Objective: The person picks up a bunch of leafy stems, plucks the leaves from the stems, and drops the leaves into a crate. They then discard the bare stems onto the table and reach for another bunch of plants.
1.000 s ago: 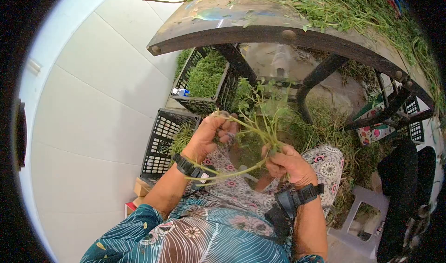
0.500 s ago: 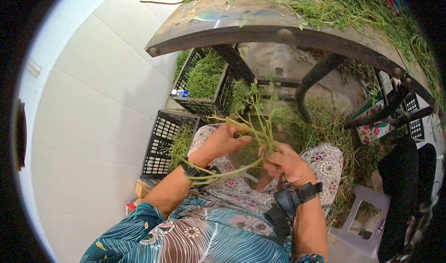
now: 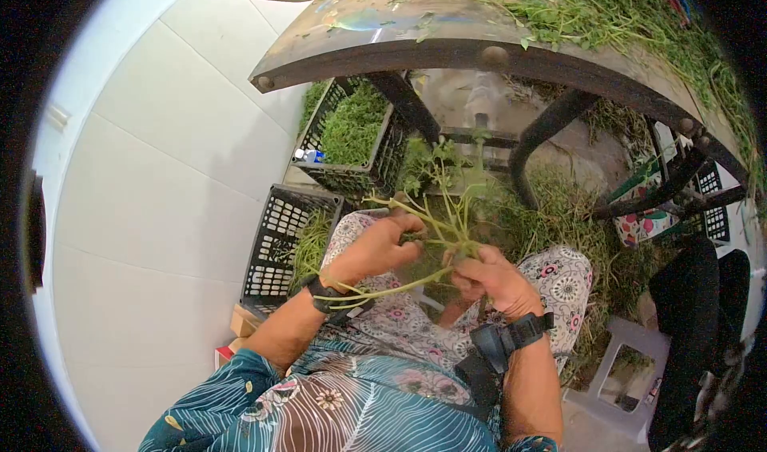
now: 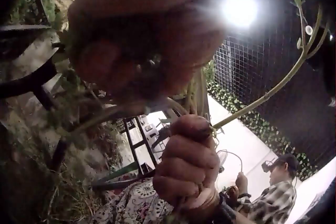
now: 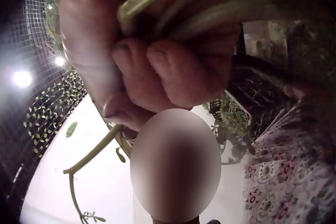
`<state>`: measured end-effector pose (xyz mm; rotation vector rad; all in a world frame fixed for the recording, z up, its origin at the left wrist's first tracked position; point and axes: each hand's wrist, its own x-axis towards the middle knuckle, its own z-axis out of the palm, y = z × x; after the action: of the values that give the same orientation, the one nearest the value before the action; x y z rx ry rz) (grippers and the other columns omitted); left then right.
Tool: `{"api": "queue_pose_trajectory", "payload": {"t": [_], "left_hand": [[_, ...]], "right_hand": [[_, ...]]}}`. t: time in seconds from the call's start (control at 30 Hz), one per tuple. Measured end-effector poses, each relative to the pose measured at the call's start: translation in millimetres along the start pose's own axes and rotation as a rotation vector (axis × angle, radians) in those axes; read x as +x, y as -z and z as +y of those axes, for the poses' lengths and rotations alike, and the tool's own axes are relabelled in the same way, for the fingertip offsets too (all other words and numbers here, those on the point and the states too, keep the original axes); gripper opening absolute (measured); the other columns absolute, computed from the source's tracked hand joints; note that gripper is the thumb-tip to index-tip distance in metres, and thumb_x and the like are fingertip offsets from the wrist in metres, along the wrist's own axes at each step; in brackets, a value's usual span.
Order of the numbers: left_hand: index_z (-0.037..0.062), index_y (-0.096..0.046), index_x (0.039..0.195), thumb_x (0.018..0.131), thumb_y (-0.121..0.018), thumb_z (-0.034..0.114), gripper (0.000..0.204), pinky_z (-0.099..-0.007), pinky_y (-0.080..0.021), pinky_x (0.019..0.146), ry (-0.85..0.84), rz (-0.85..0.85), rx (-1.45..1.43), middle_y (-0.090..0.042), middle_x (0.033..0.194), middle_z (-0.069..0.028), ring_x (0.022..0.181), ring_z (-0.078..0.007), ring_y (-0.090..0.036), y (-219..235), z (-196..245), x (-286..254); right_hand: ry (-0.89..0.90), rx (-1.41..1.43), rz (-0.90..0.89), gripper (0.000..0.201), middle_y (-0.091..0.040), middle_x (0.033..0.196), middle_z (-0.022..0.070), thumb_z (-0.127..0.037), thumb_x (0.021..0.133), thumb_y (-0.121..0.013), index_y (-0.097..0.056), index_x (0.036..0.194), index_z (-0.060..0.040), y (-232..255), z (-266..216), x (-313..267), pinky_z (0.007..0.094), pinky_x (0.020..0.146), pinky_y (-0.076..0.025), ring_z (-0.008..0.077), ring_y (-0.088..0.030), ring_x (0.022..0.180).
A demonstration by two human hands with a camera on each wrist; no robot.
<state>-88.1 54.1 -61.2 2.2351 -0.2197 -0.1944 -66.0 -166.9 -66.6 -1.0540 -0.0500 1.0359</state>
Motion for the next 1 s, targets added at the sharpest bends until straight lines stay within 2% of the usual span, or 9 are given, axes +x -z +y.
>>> {"api": "queue_pose_trajectory", "payload": {"t": [0.17,0.37,0.47,0.57,0.67,0.77,0.83,0.93,1.0], "left_hand": [[0.0005,-0.056,0.099,0.077,-0.055,0.012,0.025,-0.0396,-0.043,0.067,-0.145,0.208,0.212,-0.060,0.077,-0.0190,0.076,-0.0319,-0.059,-13.2,-25.6,4.1],[0.0035,-0.058,0.098,0.080,-0.053,0.010,0.020,-0.0377,-0.044,0.068,0.124,0.007,-0.299,-0.058,0.083,-0.0183,0.076,-0.0360,-0.054,-0.3,-37.1,4.2],[0.0018,-0.057,0.094,0.081,-0.051,0.012,0.018,-0.0362,-0.043,0.066,0.047,-0.027,0.039,-0.058,0.079,-0.0190,0.074,-0.0351,-0.055,9.6,-12.3,-1.8],[0.0008,-0.056,0.094,0.082,-0.049,0.014,0.019,-0.0355,-0.043,0.065,-0.106,0.123,0.179,-0.057,0.074,-0.0192,0.073,-0.0343,-0.055,5.8,-24.8,-3.8],[0.0014,-0.056,0.092,0.077,-0.048,0.009,0.019,-0.0385,-0.045,0.063,0.045,0.241,0.140,-0.056,0.075,-0.0217,0.074,-0.0398,-0.055,0.6,-36.0,0.9],[0.0019,-0.057,0.095,0.081,-0.051,0.016,0.021,-0.0345,-0.045,0.064,0.129,0.279,0.013,-0.059,0.079,-0.0164,0.073,-0.0278,-0.057,-1.6,-52.2,8.5],[0.0049,-0.057,0.099,0.083,-0.050,0.017,0.021,-0.0352,-0.046,0.062,-0.076,0.371,-0.145,-0.060,0.086,-0.0116,0.077,-0.0258,-0.058,5.3,-58.9,-0.2],[0.0108,-0.054,0.096,0.088,-0.047,0.022,0.016,-0.0283,-0.043,0.056,0.308,0.249,-0.785,-0.060,0.089,-0.0026,0.078,-0.0132,-0.053,17.0,-53.6,6.6],[0.0123,-0.053,0.092,0.089,-0.045,0.021,0.012,-0.0243,-0.039,0.053,0.572,0.161,-1.037,-0.060,0.091,-0.0034,0.075,-0.0114,-0.051,33.5,-47.2,1.3]], "right_hand": [[0.005,-0.054,0.005,0.015,-0.044,0.063,-0.0047,-0.017,0.083,-0.053,-0.056,0.095,-0.0072,-2.6,-3.1,-0.4,0.0191,0.045,-0.025,0.0042,-0.036,0.053],[0.076,-0.016,-0.026,0.016,-0.042,0.058,-0.0017,-0.017,0.085,-0.053,-0.054,0.095,-0.0051,3.4,3.8,0.8,0.0210,0.042,-0.024,0.0055,-0.032,0.046],[0.192,0.139,0.046,0.017,-0.042,0.056,-0.0003,-0.018,0.085,-0.054,-0.054,0.095,-0.0044,6.0,4.6,1.1,0.0218,0.041,-0.023,0.0060,-0.030,0.044],[0.184,0.172,0.053,0.017,-0.044,0.060,-0.0019,-0.016,0.084,-0.054,-0.055,0.097,-0.0051,7.2,2.6,1.9,0.0209,0.043,-0.023,0.0048,-0.034,0.048],[0.100,-0.041,0.026,0.015,-0.046,0.060,-0.0006,-0.014,0.084,-0.053,-0.055,0.094,-0.0041,4.1,2.6,1.2,0.0217,0.043,-0.025,0.0056,-0.036,0.048],[0.015,-0.213,-0.085,0.014,-0.048,0.061,0.0005,-0.014,0.083,-0.054,-0.056,0.093,-0.0033,-10.9,0.5,-2.9,0.0218,0.043,-0.028,0.0066,-0.039,0.050],[-0.006,-0.209,-0.238,0.014,-0.052,0.066,0.0005,-0.011,0.083,-0.052,-0.057,0.093,-0.0031,-13.0,-7.5,-9.0,0.0212,0.045,-0.030,0.0069,-0.044,0.053],[0.210,-0.047,0.155,0.013,-0.052,0.067,0.0012,-0.010,0.084,-0.050,-0.055,0.094,-0.0026,7.5,10.0,0.3,0.0220,0.044,-0.029,0.0065,-0.042,0.051],[0.274,0.170,0.117,0.014,-0.050,0.066,0.0022,-0.012,0.086,-0.050,-0.051,0.099,-0.0048,18.2,6.6,5.4,0.0233,0.043,-0.030,0.0074,-0.039,0.048]]}}
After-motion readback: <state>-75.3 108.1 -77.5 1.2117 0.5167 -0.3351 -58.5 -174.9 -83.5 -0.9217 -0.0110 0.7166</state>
